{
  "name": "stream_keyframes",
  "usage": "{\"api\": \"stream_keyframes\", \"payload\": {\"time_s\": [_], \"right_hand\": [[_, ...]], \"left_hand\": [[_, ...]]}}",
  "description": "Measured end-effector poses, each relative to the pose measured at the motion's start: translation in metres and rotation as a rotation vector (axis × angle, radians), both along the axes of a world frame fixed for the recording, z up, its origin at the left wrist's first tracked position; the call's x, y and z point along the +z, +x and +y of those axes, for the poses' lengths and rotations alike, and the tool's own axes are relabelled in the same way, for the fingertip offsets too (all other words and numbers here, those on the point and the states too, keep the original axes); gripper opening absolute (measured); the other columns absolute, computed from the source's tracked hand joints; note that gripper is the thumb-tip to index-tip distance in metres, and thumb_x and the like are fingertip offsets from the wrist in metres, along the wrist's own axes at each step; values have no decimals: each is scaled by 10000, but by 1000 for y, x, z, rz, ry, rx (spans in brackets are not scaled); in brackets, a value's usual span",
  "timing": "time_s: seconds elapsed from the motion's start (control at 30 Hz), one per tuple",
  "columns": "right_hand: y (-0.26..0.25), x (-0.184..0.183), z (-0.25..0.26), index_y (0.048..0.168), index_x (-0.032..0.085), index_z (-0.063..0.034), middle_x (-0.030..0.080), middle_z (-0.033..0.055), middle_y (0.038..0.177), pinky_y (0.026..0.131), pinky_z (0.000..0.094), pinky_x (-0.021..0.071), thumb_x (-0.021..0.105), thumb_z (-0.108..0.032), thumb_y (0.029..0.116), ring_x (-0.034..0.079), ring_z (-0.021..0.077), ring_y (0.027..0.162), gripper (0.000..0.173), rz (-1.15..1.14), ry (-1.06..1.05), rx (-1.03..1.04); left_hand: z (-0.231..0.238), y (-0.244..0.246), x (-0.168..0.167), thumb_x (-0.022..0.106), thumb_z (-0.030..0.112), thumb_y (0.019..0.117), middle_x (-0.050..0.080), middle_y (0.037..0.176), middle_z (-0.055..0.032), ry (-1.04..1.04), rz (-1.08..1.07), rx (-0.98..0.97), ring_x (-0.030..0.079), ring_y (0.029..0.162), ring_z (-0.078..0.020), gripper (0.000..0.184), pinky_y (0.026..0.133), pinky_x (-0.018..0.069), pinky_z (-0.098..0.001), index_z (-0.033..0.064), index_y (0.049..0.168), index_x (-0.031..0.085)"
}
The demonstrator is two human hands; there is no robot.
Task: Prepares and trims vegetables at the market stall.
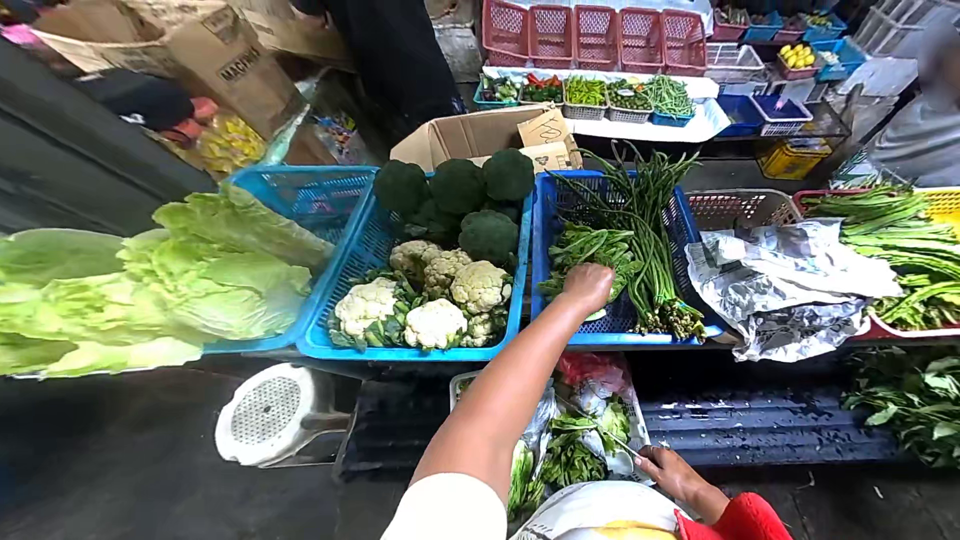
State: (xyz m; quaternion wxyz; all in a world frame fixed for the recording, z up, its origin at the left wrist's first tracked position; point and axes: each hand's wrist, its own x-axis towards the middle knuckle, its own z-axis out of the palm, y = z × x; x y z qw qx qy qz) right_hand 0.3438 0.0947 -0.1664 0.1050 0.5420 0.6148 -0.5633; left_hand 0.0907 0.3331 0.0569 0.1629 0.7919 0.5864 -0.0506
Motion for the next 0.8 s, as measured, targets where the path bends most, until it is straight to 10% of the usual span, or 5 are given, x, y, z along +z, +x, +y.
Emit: {"api": "stream_keyframes", "payload": {"time_s": [0.17, 0.33, 0.57, 0.7, 0.8], "right_hand": [[9, -7, -10, 1345, 640, -97, 708, 191, 1171, 1018, 571, 497, 467, -573, 1036, 677, 340, 1115, 593, -18, -3, 0], [9, 1, -14, 1357, 627, -83, 694, 201, 1214, 1044, 564, 477, 465, -548, 1050, 658, 342, 1162, 581, -49, -25, 15], [-6, 4, 0, 1355, 621, -85, 698, 195, 1157, 1005, 560, 497, 462, -528, 1056, 671, 335, 1087, 558, -44, -28, 56], [-19, 5, 5, 1339, 622, -72, 697, 197, 1108, 959, 547, 523, 461, -513, 1058, 684, 325, 1013, 547, -16, -28, 55], [-30, 5, 8, 1310, 637, -75, 697, 172, 1057, 926, 521, 529, 463, -516, 1055, 678, 293, 959, 538, -7, -13, 88]], "left_hand": [[6, -11, -63, 789, 220, 884, 548, 1394, -259, -44, 14, 46, 469, 1347, -460, 478, 1053, 406, -664, 66, 1315, 653], [-8, -26, -11, 686, 329, 979, 575, 1377, -231, -33, -157, 75, 485, 1349, -428, 466, 1086, 375, -666, 65, 1360, 629], [-133, -120, 49, 586, 110, 995, 707, 1043, -81, 1, -1119, 81, 680, 927, -148, 168, 840, 582, -336, 12, 1087, 688], [-214, -180, -33, 603, 129, 983, 723, 927, -72, -410, -1109, 337, 686, 773, -133, 151, 696, 588, -306, 10, 974, 695], [-246, -186, -130, 566, 260, 1047, 695, 1112, -214, -578, -515, 574, 679, 1018, -340, 320, 933, 530, -552, -18, 1144, 691]]}}
